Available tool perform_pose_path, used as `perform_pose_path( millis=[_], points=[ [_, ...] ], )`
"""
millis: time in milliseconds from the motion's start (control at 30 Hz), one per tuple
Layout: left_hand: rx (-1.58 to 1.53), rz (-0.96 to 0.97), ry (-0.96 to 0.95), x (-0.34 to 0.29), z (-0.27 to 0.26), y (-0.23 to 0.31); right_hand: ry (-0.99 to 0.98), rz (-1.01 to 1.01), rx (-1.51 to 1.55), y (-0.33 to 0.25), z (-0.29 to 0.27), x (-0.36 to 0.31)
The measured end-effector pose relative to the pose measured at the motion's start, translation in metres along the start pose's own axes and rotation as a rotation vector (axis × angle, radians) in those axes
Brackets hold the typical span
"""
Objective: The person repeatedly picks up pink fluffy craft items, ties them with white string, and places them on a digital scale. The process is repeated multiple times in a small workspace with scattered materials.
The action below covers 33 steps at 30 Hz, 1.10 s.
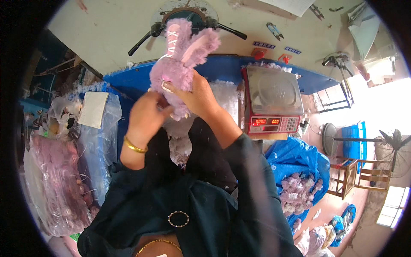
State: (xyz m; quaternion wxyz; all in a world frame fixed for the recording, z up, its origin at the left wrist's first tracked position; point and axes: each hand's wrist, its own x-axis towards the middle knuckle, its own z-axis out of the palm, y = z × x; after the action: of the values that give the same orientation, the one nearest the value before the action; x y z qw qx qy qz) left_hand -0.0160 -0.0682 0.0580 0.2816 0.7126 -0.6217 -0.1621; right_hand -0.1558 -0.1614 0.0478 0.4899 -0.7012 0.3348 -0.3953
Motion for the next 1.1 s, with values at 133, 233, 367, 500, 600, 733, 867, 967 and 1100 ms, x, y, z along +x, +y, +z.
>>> perform_pose_path(
  millis=[133,233,367,500,600,733,867,967,1100],
  points=[
    [-0.039,-0.019,0.233,0.008,-0.019,0.003,-0.035,-0.059,0.049,0.011,0.001,0.000],
    [-0.305,0.120,0.092,0.016,-0.019,0.007,-0.087,-0.115,0.075,0.016,-0.011,-0.002],
    [-0.041,0.146,-0.017,0.022,-0.012,0.002,-0.148,-0.048,0.051,0.025,-0.026,-0.004],
    [-0.097,0.350,0.171,0.039,0.048,-0.007,-0.184,-0.072,-0.069,0.038,-0.052,0.002],
    [-0.331,0.264,0.060,0.035,0.063,-0.005,-0.189,-0.124,-0.182,0.026,-0.051,0.001],
    [-0.607,0.154,-0.097,0.027,0.049,-0.016,-0.136,-0.154,-0.416,-0.001,-0.013,0.001],
    [-0.818,0.040,-0.035,0.011,0.027,-0.011,0.002,-0.032,-0.131,-0.013,0.010,-0.005],
    [-0.766,0.030,-0.119,0.019,0.008,0.019,0.076,0.126,0.176,-0.011,-0.001,0.004],
    [-0.770,-0.003,-0.101,0.033,0.011,0.036,0.003,0.287,0.171,-0.029,-0.026,0.029]
  ],
)
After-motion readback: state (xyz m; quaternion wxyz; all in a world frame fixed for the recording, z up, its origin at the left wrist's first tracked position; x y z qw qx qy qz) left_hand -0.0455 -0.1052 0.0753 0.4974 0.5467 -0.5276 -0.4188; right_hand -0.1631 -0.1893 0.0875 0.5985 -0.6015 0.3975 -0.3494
